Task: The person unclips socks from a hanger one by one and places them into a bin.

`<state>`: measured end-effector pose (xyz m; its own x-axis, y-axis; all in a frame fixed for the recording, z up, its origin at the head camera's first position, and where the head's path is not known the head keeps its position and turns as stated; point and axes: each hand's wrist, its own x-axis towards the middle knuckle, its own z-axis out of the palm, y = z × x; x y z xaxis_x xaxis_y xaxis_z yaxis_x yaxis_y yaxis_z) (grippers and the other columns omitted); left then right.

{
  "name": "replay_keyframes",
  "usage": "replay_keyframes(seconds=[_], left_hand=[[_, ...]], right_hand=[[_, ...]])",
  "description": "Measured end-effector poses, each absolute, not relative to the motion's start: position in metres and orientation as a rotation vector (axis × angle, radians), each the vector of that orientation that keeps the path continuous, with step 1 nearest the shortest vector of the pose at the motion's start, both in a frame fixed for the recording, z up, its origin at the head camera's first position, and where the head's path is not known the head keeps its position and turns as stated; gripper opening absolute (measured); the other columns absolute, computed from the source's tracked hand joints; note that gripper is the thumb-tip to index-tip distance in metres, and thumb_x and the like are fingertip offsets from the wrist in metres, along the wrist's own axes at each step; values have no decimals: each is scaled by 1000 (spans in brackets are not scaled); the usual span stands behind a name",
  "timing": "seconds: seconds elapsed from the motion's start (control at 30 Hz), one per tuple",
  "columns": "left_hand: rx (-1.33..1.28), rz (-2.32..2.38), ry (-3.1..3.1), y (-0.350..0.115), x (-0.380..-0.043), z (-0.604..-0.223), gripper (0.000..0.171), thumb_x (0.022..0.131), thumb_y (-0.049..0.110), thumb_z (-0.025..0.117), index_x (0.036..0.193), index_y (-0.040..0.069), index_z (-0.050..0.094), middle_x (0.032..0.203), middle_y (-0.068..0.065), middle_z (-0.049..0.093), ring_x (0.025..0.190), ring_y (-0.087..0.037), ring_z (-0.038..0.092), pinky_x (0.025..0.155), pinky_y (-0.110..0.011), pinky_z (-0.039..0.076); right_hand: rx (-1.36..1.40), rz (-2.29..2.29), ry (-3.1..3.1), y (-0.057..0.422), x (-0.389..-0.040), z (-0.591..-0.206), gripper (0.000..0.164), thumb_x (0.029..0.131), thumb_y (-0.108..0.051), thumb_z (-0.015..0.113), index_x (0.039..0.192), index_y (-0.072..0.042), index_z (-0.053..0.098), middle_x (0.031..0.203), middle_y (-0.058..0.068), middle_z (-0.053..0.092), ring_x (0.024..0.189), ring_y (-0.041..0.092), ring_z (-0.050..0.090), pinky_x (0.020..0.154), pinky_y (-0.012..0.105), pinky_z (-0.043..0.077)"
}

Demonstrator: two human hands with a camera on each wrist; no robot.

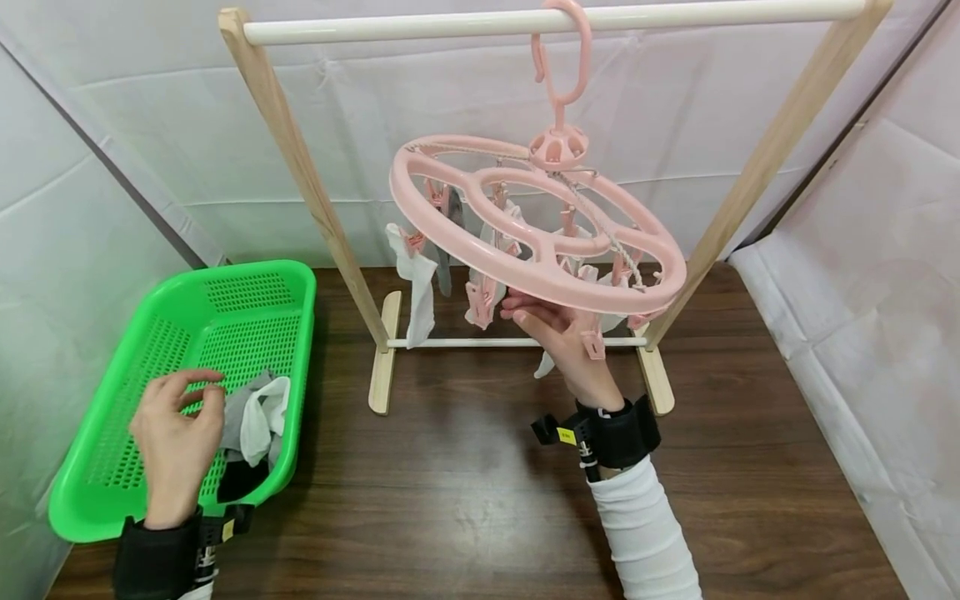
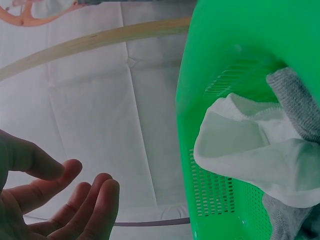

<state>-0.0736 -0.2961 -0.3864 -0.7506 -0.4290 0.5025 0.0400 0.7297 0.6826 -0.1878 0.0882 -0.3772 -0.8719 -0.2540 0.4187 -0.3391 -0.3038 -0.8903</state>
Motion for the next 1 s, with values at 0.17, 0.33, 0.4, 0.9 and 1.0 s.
replay_keyframes(seconds=[0.17, 0.33, 0.4, 0.9, 1.0], left_hand=[[276, -922, -2269, -309, -78, -401, 22, 92, 4, 52, 100, 2, 72, 102, -12, 59, 80, 19, 49, 64, -10, 37], [224, -869, -2277, -356, -97, -463, 21, 95, 16, 56, 106, 20, 74, 108, -1, 60, 85, 1, 63, 65, -11, 43], [201, -909, -2272, -363, -100, -473, 23, 95, 15, 55, 106, 21, 74, 107, -2, 60, 86, -8, 66, 66, -14, 46], [95, -952, -2310, -370, -112, -524, 33, 97, 22, 57, 128, 30, 62, 126, 5, 59, 99, -15, 65, 80, -22, 50], [45, -980, -2309, -348, -104, -505, 36, 97, 19, 58, 132, 27, 59, 126, 4, 59, 102, -16, 65, 83, -20, 49]], right_hand=[[879, 2404, -1780, 100, -185, -385, 26, 93, 0, 61, 116, 13, 56, 105, 13, 66, 97, 23, 66, 89, 40, 50], [802, 2360, -1779, 108, -184, -385, 25, 91, 2, 62, 111, 17, 57, 99, 14, 68, 90, 23, 67, 82, 38, 54], [717, 2329, -1816, 111, -184, -384, 23, 90, 2, 64, 109, 16, 59, 95, 13, 69, 87, 22, 68, 79, 35, 54], [676, 2279, -1826, 142, -183, -391, 9, 90, 7, 60, 89, 2, 67, 97, 12, 69, 86, 20, 68, 78, 34, 55], [672, 2308, -1818, 146, -183, -392, 14, 89, 10, 56, 83, 0, 64, 98, 12, 68, 88, 20, 68, 79, 34, 55]])
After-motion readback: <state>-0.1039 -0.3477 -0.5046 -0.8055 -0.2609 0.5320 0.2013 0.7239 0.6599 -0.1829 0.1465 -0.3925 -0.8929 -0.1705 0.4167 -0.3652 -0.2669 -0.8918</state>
